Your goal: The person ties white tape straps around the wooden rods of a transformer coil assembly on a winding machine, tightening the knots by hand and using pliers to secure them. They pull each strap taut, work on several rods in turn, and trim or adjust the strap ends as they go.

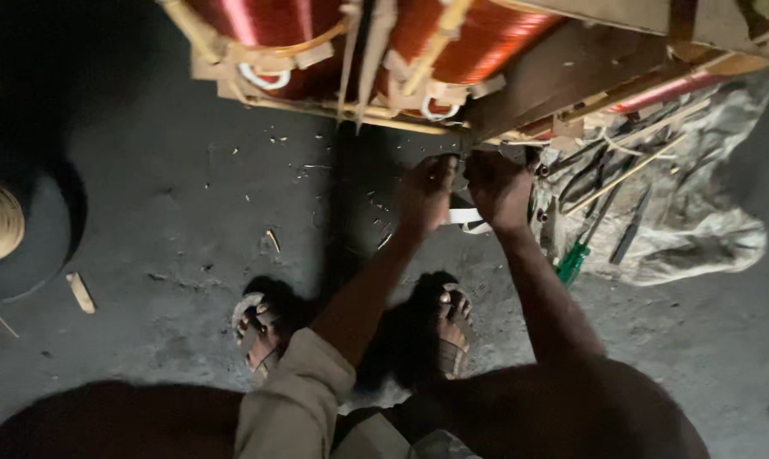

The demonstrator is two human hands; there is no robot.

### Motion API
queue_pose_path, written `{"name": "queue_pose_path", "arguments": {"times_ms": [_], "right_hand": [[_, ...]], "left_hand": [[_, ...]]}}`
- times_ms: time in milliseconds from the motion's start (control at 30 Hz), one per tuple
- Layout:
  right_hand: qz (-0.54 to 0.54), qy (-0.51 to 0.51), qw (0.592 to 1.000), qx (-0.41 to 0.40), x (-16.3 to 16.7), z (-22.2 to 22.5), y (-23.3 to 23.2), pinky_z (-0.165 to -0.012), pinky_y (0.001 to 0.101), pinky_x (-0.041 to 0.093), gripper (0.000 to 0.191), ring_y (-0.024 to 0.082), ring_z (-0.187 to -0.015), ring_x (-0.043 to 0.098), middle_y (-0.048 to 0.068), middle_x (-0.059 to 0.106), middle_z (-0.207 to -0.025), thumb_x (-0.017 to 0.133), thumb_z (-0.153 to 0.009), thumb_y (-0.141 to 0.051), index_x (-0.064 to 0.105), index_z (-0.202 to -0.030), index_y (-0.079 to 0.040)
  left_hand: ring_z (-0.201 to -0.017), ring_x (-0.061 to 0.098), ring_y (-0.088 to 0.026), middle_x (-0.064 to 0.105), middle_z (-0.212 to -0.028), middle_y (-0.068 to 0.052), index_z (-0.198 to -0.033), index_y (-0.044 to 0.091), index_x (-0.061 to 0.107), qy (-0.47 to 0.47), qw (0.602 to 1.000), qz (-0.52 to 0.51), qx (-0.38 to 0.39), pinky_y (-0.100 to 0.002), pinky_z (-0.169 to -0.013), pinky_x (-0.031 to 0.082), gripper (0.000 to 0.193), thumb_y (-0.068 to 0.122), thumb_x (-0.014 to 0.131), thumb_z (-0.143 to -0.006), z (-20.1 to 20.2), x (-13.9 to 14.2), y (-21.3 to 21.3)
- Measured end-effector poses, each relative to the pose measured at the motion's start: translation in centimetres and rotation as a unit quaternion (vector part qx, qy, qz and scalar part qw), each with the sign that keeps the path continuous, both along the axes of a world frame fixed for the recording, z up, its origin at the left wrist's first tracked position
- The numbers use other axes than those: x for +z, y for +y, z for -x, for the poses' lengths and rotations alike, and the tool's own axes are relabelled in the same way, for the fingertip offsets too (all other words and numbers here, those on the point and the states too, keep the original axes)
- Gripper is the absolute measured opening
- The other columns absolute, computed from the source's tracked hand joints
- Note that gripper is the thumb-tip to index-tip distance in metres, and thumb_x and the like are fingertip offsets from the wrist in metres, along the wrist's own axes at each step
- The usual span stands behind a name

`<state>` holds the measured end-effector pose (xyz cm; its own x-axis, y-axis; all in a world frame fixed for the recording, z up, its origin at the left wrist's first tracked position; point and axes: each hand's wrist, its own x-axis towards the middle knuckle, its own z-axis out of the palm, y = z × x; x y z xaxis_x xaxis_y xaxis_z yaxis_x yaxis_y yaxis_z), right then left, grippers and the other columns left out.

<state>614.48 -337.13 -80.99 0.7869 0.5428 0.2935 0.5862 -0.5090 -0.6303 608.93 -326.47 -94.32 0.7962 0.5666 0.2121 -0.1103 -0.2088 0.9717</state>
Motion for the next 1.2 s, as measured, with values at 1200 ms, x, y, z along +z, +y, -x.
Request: {"name": "queue_pose_path", "arguments": {"times_ms": [1200], "right_hand": [[-0.393, 0.526, 0.747, -0.104, -3.5, -0.3, -0.1, -0.088, 0.0359, 0.06, 0.039, 0.023, -0.096, 0.073, 0.016, 0.075, -0.106, 0.068, -0.093, -0.011, 0.054, -0.126, 0.004]], "left_hand": [[-0.064, 0.059, -0.006, 0.07, -0.076, 0.003, -0.101, 0.002, 0.078, 0.18, 0.963, 0.203, 0.002, -0.025, -0.058, 0.051, 0.017, 0.016, 0.08, -0.09, 1.6, 4.3, 1.0]]}}
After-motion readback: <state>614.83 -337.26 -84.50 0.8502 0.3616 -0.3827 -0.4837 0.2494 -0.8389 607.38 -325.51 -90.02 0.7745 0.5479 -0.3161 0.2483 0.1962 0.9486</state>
